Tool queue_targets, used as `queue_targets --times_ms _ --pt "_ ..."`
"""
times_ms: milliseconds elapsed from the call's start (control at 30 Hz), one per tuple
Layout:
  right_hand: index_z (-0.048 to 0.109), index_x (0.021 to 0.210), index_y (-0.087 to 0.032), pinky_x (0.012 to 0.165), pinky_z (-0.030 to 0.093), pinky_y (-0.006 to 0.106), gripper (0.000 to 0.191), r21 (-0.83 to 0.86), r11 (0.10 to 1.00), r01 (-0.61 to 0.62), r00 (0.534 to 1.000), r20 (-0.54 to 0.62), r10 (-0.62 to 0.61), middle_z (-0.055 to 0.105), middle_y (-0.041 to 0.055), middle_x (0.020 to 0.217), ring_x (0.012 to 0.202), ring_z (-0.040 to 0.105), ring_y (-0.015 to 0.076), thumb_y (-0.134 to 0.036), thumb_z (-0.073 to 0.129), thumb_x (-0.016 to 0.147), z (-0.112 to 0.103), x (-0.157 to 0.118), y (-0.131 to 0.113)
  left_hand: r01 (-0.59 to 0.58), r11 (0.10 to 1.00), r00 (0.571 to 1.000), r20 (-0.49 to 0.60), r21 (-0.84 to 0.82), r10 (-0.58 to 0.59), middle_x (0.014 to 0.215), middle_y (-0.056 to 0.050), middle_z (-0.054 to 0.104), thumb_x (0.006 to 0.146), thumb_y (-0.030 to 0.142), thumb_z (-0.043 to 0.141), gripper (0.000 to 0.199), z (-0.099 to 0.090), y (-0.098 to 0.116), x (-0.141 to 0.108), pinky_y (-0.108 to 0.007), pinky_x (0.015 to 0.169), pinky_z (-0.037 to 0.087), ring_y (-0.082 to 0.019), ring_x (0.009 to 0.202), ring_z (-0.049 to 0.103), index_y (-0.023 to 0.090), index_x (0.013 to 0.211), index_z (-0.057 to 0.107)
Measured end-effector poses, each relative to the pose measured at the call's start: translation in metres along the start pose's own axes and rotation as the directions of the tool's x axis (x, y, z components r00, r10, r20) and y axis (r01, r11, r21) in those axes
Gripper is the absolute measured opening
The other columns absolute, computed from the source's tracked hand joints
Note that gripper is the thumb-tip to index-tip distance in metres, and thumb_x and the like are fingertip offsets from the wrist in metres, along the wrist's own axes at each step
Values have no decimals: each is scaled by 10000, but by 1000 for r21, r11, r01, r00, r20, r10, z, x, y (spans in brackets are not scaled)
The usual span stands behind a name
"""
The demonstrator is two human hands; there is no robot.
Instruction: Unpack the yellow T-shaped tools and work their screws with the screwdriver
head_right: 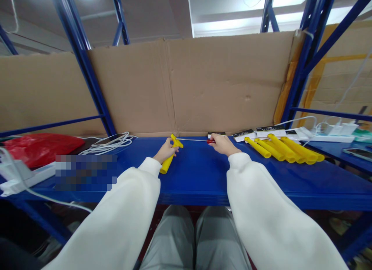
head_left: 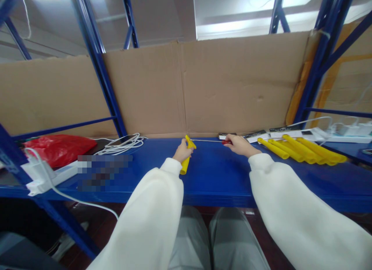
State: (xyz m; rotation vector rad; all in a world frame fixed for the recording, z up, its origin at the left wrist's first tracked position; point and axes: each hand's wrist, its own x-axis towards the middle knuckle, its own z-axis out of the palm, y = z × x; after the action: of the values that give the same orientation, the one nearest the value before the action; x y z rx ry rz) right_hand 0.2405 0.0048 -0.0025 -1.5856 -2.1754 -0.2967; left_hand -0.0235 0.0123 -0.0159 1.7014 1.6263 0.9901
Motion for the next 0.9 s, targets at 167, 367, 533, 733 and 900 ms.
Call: queue_targets --times_ms 167,367,533,733,900 --pt "604 926 -205 688 400 282 35 -22 1000 3 1000 -1 -3 738 93 959 866 677 233 -233 596 907 -1 0 -1 -16 999 1000 -21 45 17 1053 -172 733 895 116 585 443 0 -2 2 -244 615 497 -132 608 648 127 1303 413" --pt "609 936 -203 691 391 286 43 -21 1000 11 1000 11 -11 738 93 961 876 678 235 -231 589 910 -1 0 -1 -23 998 999 -23 65 25 1106 -179 728 887 128 595 470 0 -2 2 -254 626 511 -151 633 681 148 1321 415" --pt "601 927 -196 721 373 308 50 -46 998 37 999 -15 -37 735 107 965 891 670 253 -238 586 904 -1 1 -1 -40 994 999 -27 101 43 1094 -174 734 882 145 599 468 0 -5 6 -280 664 522 -177 678 701 154 1316 426" --pt "586 917 -193 772 336 341 49 -100 991 85 990 -104 -95 723 117 1005 964 647 273 -213 547 895 -1 0 1 -79 979 995 -44 189 89 1086 -169 727 858 197 638 464 0 -6 5 -319 758 530 -233 851 722 160 1279 446" --pt "576 907 -198 756 304 327 73 -162 979 125 974 -167 -152 720 122 1004 961 639 265 -188 509 883 -2 -1 2 -102 958 994 -20 267 111 1079 -166 725 869 214 616 461 -1 -2 0 -336 787 533 -256 902 725 161 1291 440"
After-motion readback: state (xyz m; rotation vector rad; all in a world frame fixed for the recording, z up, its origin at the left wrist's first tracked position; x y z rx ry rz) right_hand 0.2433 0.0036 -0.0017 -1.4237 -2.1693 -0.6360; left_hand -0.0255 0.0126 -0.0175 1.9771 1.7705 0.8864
